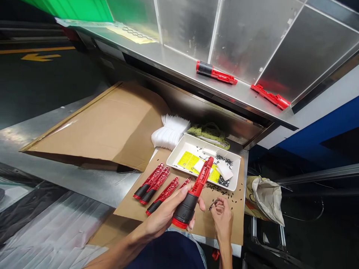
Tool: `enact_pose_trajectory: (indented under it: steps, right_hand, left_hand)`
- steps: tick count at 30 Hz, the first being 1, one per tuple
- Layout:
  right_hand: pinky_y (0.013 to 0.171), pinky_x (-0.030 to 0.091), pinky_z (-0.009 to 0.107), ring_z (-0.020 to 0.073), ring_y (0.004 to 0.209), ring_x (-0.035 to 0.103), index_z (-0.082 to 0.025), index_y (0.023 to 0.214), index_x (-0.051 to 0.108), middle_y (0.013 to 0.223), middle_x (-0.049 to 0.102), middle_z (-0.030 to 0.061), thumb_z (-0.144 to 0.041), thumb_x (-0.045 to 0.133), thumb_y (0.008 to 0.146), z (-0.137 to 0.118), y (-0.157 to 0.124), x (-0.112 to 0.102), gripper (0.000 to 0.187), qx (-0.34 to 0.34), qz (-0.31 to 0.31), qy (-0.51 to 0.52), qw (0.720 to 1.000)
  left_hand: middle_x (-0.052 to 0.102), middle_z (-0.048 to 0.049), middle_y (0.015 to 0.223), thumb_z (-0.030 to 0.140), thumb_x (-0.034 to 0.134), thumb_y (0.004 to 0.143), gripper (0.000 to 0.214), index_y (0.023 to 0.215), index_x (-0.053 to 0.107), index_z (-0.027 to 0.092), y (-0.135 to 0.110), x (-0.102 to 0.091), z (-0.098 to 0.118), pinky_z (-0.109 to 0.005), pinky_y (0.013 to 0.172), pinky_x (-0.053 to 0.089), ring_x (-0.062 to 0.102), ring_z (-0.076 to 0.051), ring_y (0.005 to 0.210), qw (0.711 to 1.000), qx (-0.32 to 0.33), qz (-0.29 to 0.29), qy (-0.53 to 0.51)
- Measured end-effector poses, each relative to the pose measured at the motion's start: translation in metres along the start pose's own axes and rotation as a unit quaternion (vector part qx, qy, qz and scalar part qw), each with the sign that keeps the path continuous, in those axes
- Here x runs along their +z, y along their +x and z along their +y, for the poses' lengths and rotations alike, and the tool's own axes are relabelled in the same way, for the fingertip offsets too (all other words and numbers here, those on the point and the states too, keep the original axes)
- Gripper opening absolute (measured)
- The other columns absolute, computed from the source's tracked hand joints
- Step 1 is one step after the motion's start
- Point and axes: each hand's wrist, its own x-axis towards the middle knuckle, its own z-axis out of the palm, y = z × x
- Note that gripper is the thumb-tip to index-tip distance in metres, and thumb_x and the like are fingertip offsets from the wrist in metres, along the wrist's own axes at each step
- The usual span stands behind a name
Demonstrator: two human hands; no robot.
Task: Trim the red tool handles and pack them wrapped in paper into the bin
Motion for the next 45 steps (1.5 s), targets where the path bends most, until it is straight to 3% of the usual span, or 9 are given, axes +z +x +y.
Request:
enact_pose_trajectory:
  steps: [4, 7, 11, 13, 19, 27, 36, 41, 45]
  right_hand:
    - [0.074, 0.061, 0.033, 0.0234, 0.084, 0.075, -0.019, 0.106, 0.059, 0.097, 0.074, 0.0108, -0.048, 0.071, 0.083, -0.045, -0.028, -0.035, 0.039, -0.060, 0.119, 0.137, 0.982]
    - [0.072, 0.063, 0.034, 0.0241, 0.085, 0.076, -0.019, 0.107, 0.063, 0.096, 0.075, 0.0092, -0.026, 0.077, 0.082, -0.078, -0.052, -0.052, 0.030, -0.195, 0.210, 0.217, 0.933]
    - [0.069, 0.067, 0.040, 0.0269, 0.089, 0.077, -0.024, 0.111, 0.062, 0.098, 0.076, 0.0077, -0.023, 0.073, 0.088, -0.103, -0.074, -0.051, 0.026, -0.304, 0.136, 0.197, 0.922]
    - [0.069, 0.068, 0.040, 0.0267, 0.087, 0.077, -0.028, 0.112, 0.060, 0.097, 0.075, 0.0064, -0.025, 0.072, 0.090, -0.108, -0.082, -0.042, 0.025, -0.295, 0.115, 0.201, 0.927]
    - [0.063, 0.067, 0.038, 0.0258, 0.081, 0.078, -0.027, 0.105, 0.062, 0.090, 0.076, 0.0060, -0.025, 0.072, 0.090, -0.117, -0.093, -0.021, 0.018, -0.285, 0.156, 0.187, 0.927]
    - [0.069, 0.066, 0.033, 0.0217, 0.083, 0.078, -0.036, 0.112, 0.065, 0.093, 0.078, -0.0014, -0.028, 0.073, 0.089, -0.120, -0.094, -0.019, 0.026, -0.290, 0.165, 0.186, 0.924]
    - [0.063, 0.068, 0.037, 0.0269, 0.082, 0.078, -0.036, 0.123, 0.065, 0.097, 0.080, 0.0014, -0.016, 0.075, 0.083, -0.115, -0.088, -0.029, 0.046, -0.345, 0.120, 0.171, 0.915]
    - [0.070, 0.067, 0.039, 0.0261, 0.083, 0.078, -0.041, 0.121, 0.064, 0.096, 0.080, -0.0010, -0.021, 0.076, 0.085, -0.118, -0.093, -0.026, 0.043, -0.297, 0.140, 0.174, 0.928]
    - [0.068, 0.067, 0.036, 0.0255, 0.082, 0.078, -0.041, 0.123, 0.064, 0.097, 0.080, -0.0012, -0.018, 0.077, 0.083, -0.117, -0.092, -0.028, 0.048, -0.318, 0.128, 0.158, 0.926]
  left_hand:
    - [0.073, -0.0067, 0.090, 0.076, 0.060, 0.080, 0.070, 0.116, 0.058, 0.016, -0.001, 0.002, -0.001, -0.023, 0.047, 0.051, 0.065, -0.013, 0.049, 1.000, -0.019, 0.019, 0.002]
    - [0.071, -0.0033, 0.080, 0.076, 0.059, 0.080, 0.067, 0.112, 0.059, 0.017, -0.003, 0.002, -0.002, -0.022, 0.045, 0.048, 0.065, -0.013, 0.048, 0.999, -0.027, 0.021, 0.002]
    - [0.070, -0.0006, 0.072, 0.072, 0.058, 0.085, 0.062, 0.121, 0.061, 0.021, -0.005, 0.001, -0.006, -0.022, 0.045, 0.047, 0.064, -0.014, 0.048, 0.999, -0.027, 0.017, -0.004]
    - [0.069, 0.0000, 0.070, 0.070, 0.058, 0.086, 0.061, 0.122, 0.062, 0.022, -0.006, 0.000, -0.009, -0.022, 0.045, 0.047, 0.063, -0.014, 0.047, 0.999, -0.029, 0.018, -0.005]
    - [0.067, 0.0017, 0.067, 0.069, 0.057, 0.087, 0.064, 0.126, 0.061, 0.019, -0.010, 0.002, -0.010, -0.022, 0.045, 0.047, 0.060, -0.013, 0.045, 0.999, -0.029, 0.012, 0.011]
    - [0.064, 0.0018, 0.061, 0.074, 0.059, 0.082, 0.073, 0.127, 0.058, 0.016, -0.009, 0.006, -0.010, -0.020, 0.040, 0.043, 0.056, -0.012, 0.042, 0.999, -0.035, 0.004, 0.015]
    - [0.064, 0.0024, 0.062, 0.076, 0.058, 0.081, 0.076, 0.129, 0.057, 0.017, -0.009, 0.006, -0.009, -0.020, 0.041, 0.045, 0.055, -0.011, 0.042, 0.999, -0.038, 0.003, 0.022]
    - [0.063, 0.0028, 0.063, 0.072, 0.056, 0.086, 0.067, 0.124, 0.061, 0.018, -0.010, 0.009, -0.008, -0.018, 0.043, 0.045, 0.053, -0.009, 0.042, 0.999, -0.023, 0.007, 0.033]
    - [0.063, 0.0028, 0.064, 0.072, 0.056, 0.086, 0.069, 0.128, 0.058, 0.018, -0.008, 0.010, -0.007, -0.017, 0.043, 0.045, 0.054, -0.009, 0.042, 0.999, -0.025, -0.008, 0.025]
